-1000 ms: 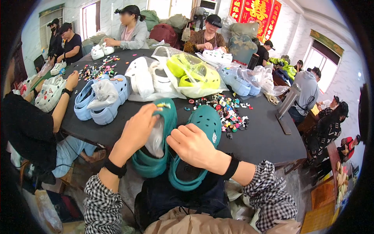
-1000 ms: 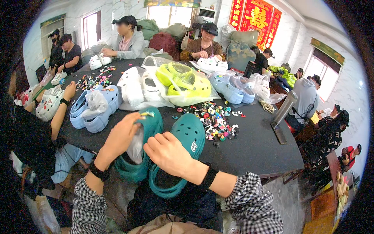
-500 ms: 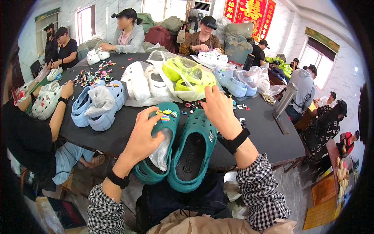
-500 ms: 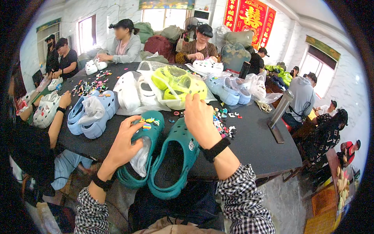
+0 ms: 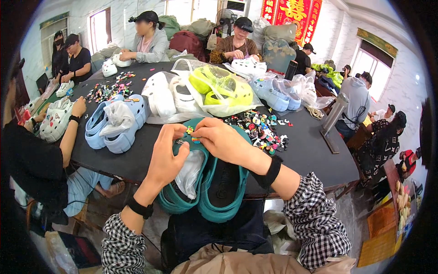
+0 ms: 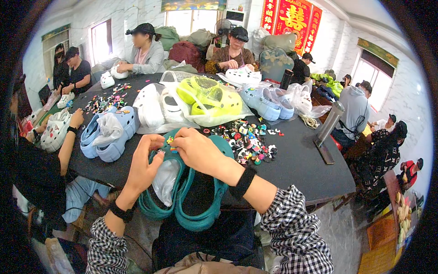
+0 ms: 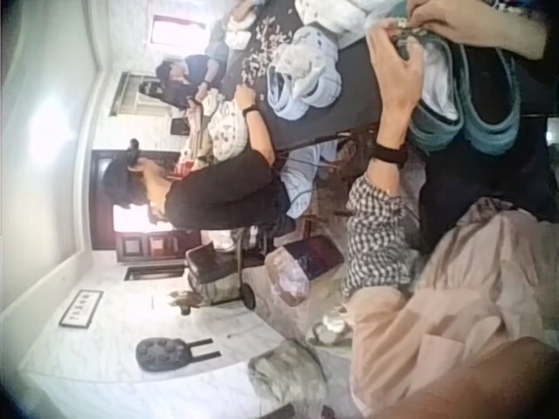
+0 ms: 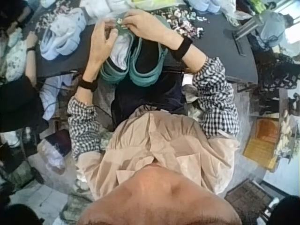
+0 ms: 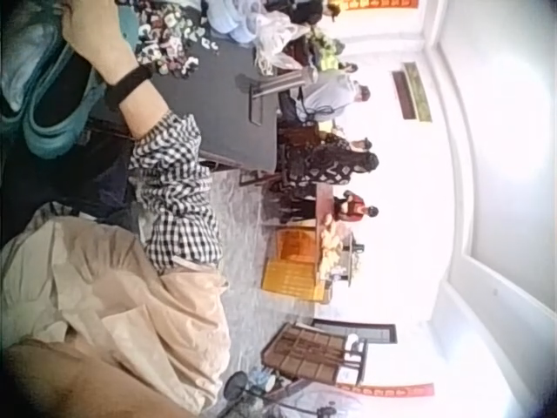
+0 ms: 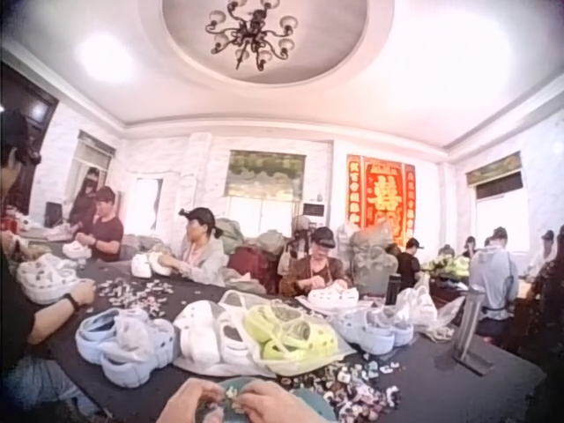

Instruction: Decorating plastic clogs by inserting colorful charms into the holes.

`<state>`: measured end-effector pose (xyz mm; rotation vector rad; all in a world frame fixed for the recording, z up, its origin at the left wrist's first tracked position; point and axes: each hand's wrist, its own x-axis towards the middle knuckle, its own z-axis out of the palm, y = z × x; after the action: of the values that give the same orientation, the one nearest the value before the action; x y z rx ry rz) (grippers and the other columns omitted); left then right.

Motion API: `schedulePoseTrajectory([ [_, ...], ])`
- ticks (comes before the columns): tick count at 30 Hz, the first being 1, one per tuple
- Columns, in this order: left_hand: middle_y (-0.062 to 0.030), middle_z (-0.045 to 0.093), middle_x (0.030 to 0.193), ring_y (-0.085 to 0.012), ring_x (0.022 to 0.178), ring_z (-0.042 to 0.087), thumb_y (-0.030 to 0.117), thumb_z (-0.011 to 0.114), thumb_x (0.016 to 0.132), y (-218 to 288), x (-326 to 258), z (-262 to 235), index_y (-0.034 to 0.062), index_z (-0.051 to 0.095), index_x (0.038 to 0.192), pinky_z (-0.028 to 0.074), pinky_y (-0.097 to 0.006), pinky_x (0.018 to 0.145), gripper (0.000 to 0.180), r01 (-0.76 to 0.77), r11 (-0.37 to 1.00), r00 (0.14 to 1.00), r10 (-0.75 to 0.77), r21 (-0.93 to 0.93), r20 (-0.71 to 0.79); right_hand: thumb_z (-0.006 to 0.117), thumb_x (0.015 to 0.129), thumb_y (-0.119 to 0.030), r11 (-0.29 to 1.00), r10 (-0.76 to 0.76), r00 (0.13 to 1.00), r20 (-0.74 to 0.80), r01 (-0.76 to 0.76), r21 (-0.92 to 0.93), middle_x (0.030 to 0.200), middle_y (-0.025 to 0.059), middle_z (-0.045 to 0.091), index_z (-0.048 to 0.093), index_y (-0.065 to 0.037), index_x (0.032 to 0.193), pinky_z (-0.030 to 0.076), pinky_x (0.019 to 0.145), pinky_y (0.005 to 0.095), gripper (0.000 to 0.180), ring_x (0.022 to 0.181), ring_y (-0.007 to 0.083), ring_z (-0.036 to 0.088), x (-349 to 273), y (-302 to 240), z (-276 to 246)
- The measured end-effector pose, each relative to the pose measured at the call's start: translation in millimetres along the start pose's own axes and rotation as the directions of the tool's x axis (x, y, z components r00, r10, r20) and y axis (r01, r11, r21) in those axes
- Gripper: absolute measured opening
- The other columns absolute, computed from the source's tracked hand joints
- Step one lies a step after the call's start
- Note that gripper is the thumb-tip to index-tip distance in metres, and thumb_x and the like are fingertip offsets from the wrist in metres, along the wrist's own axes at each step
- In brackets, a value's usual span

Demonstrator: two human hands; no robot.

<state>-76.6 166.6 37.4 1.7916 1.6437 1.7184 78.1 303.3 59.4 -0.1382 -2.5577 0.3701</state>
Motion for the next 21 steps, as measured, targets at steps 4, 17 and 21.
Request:
schedulePoseTrajectory([
  [4, -0.0214, 0.055, 0.124, -0.0358, 0.122, 0.05, 0.008, 0.06, 0.084, -11.2, -0.3, -0.1, -0.0035, 0.051, 0.129, 0.039, -0.042, 0.107, 0.047, -0.089, 0.973, 0.996, 0.091, 0.211, 0.0, 0.063, 0.087, -0.004, 0.996, -0.08, 0.995, -0.06, 0.081, 0.024, 0.105, 0.0132, 0.06, 0.063, -0.003, 0.114, 0.047, 0.093, 0.0402, 0.027, 0.104, 0.0341, 0.058, 3.4, 3.6, 6.1],
  [17, -0.0174, 0.045, 0.149, -0.0329, 0.138, 0.037, 0.011, 0.05, 0.09, -25.4, 3.0, -3.6, -0.0045, 0.043, 0.145, 0.028, -0.039, 0.117, 0.057, -0.011, 0.99, 0.968, -0.024, 0.139, 0.251, 0.057, 0.088, 0.0, 0.996, -0.081, 0.997, 0.012, 0.08, 0.033, 0.103, 0.0187, 0.053, 0.058, 0.002, 0.106, 0.05, 0.086, 0.0437, 0.018, 0.098, 0.0374, 0.059, 1.1, -12.6, -2.8],
  [21, -0.0167, 0.046, 0.149, -0.0334, 0.136, 0.038, 0.012, 0.046, 0.092, -28.5, 4.9, -3.0, -0.0042, 0.042, 0.145, 0.028, -0.04, 0.116, 0.055, -0.053, 0.981, 0.966, 0.004, 0.187, 0.257, 0.061, 0.09, -0.002, 0.996, -0.084, 0.996, -0.01, 0.084, 0.024, 0.104, 0.0146, 0.052, 0.058, -0.002, 0.106, 0.047, 0.09, 0.0418, 0.016, 0.103, 0.0341, 0.056, -0.3, -9.2, -3.6],
])
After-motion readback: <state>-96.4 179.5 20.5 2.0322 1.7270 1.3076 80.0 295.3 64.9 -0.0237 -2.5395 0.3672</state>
